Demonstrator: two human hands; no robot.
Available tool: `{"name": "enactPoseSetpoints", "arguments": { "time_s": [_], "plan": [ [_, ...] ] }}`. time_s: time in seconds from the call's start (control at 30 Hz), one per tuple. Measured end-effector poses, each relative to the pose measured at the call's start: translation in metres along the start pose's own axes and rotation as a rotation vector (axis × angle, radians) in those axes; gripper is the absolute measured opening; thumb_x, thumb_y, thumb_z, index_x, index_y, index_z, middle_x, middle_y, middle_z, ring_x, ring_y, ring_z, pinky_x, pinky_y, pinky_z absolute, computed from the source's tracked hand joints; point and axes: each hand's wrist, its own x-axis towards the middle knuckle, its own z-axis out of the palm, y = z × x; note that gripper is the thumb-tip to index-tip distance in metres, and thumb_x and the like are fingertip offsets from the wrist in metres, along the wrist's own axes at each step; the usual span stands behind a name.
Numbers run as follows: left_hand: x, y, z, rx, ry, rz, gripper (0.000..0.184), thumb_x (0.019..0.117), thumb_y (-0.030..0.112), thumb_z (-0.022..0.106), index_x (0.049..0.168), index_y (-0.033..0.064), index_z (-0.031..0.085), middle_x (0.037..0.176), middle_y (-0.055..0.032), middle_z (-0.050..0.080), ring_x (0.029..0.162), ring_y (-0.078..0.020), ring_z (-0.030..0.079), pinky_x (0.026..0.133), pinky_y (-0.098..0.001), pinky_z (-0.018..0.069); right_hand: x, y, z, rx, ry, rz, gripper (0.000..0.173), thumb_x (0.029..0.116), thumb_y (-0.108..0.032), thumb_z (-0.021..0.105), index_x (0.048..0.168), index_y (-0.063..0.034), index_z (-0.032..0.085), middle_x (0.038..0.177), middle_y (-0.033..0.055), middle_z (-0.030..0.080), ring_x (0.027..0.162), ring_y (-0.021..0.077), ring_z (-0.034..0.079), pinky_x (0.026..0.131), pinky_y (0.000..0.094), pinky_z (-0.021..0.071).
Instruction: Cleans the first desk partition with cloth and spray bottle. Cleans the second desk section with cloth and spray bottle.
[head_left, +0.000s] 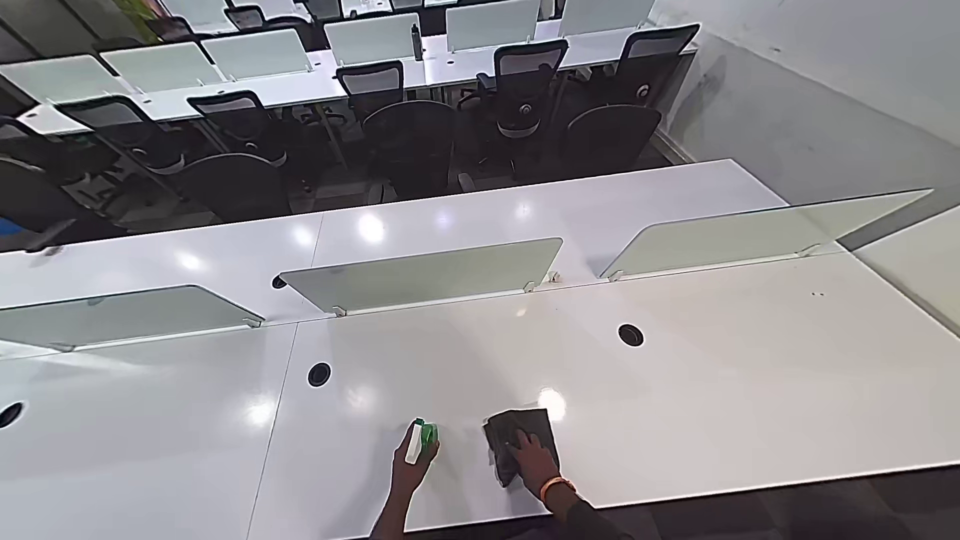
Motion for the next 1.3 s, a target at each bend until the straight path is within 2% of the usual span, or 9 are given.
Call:
{"name": "enactPoseSetpoints", "arguments": {
  "time_s": [0.33, 0.5, 0.6, 0.77, 0.87, 0.97, 1.07, 1.17, 1.3],
  "plan": [
    [-0.036, 0.000, 0.044, 0.034, 0.027, -0.014, 0.081, 0.0805, 0.034, 0.088, 0.146, 0.0019, 0.053, 0.128, -0.0144, 0.071, 0.118, -0.0187, 0.069, 0.109, -0.0413, 0.0539, -0.040, 0.007, 0.045, -0.119, -0.079, -0.301, 0.069, 0.0825, -0.002, 0.075, 0.146, -0.0231, 0.059, 0.165, 0.0177, 0.034, 0.145, 0.0510, 0.036, 0.102, 0.0719, 0.0433],
    [-0.054, 0.005, 0.052, 0.062, 0.074, -0.096, 0.078, 0.0809, 0.033, 0.088, 0.144, 0.0013, 0.054, 0.131, -0.0159, 0.069, 0.123, -0.0215, 0.066, 0.111, -0.0419, 0.0510, -0.047, 0.056, 0.057, -0.082, -0.017, -0.343, 0.059, 0.0848, 0.000, 0.071, 0.137, -0.0258, 0.067, 0.163, 0.0075, 0.041, 0.145, 0.0427, 0.040, 0.103, 0.0683, 0.0442],
    [-0.065, 0.004, 0.054, 0.068, 0.099, -0.098, 0.077, 0.0810, 0.031, 0.089, 0.143, -0.0001, 0.055, 0.131, -0.0168, 0.069, 0.124, -0.0229, 0.066, 0.111, -0.0427, 0.0508, -0.054, 0.109, 0.053, 0.006, 0.055, -0.215, 0.056, 0.0833, -0.006, 0.076, 0.134, -0.0270, 0.069, 0.163, 0.0034, 0.042, 0.145, 0.0422, 0.040, 0.103, 0.0699, 0.0431],
    [-0.072, 0.005, 0.057, 0.134, 0.101, -0.115, 0.074, 0.0836, 0.034, 0.086, 0.142, 0.0005, 0.056, 0.132, -0.0178, 0.068, 0.125, -0.0248, 0.065, 0.112, -0.0447, 0.0494, -0.058, 0.205, 0.037, 0.132, 0.206, 0.144, 0.046, 0.0901, -0.013, 0.070, 0.134, -0.0266, 0.070, 0.161, 0.0091, 0.044, 0.141, 0.0457, 0.043, 0.101, 0.0675, 0.0471],
    [-0.073, 0.008, 0.056, 0.128, 0.111, -0.137, 0.077, 0.0830, 0.034, 0.087, 0.145, 0.0019, 0.054, 0.134, -0.0183, 0.067, 0.126, -0.0258, 0.064, 0.113, -0.0458, 0.0482, -0.064, 0.230, 0.023, 0.152, 0.216, 0.295, 0.045, 0.0925, -0.013, 0.066, 0.136, -0.0254, 0.069, 0.160, 0.0138, 0.043, 0.138, 0.0471, 0.046, 0.096, 0.0646, 0.0523],
    [-0.073, 0.006, 0.060, 0.123, 0.117, -0.158, 0.076, 0.0835, 0.034, 0.087, 0.145, 0.0020, 0.054, 0.134, -0.0180, 0.067, 0.127, -0.0254, 0.064, 0.113, -0.0460, 0.0484, -0.068, 0.228, 0.020, 0.148, 0.185, 0.311, 0.048, 0.0905, -0.015, 0.067, 0.138, -0.0236, 0.067, 0.156, 0.0191, 0.044, 0.134, 0.0462, 0.050, 0.096, 0.0603, 0.0544],
    [-0.072, 0.007, 0.062, 0.129, 0.126, -0.166, 0.078, 0.0835, 0.035, 0.087, 0.146, 0.0030, 0.053, 0.136, -0.0178, 0.066, 0.129, -0.0254, 0.062, 0.115, -0.0459, 0.0472, -0.069, 0.199, 0.031, 0.163, 0.161, 0.223, 0.048, 0.0907, -0.018, 0.067, 0.139, -0.0224, 0.067, 0.153, 0.0233, 0.046, 0.132, 0.0459, 0.051, 0.097, 0.0598, 0.0536],
    [-0.072, 0.009, 0.062, 0.149, 0.125, -0.192, 0.080, 0.0844, 0.037, 0.086, 0.149, 0.0051, 0.050, 0.139, -0.0172, 0.064, 0.131, -0.0253, 0.061, 0.116, -0.0463, 0.0461, -0.067, 0.153, 0.041, 0.104, 0.094, 0.049, 0.048, 0.0924, -0.015, 0.065, 0.139, -0.0249, 0.066, 0.153, 0.0223, 0.046, 0.133, 0.0460, 0.050, 0.094, 0.0604, 0.0550],
    [-0.075, 0.012, 0.065, 0.135, 0.140, -0.203, 0.079, 0.0848, 0.036, 0.085, 0.147, 0.0029, 0.051, 0.138, -0.0171, 0.065, 0.130, -0.0242, 0.062, 0.115, -0.0440, 0.0468, -0.059, 0.105, 0.048, -0.031, 0.018, -0.232, 0.051, 0.0877, -0.007, 0.068, 0.136, -0.0231, 0.068, 0.152, 0.0203, 0.047, 0.133, 0.0466, 0.049, 0.093, 0.0602, 0.0546]
  ]
}}
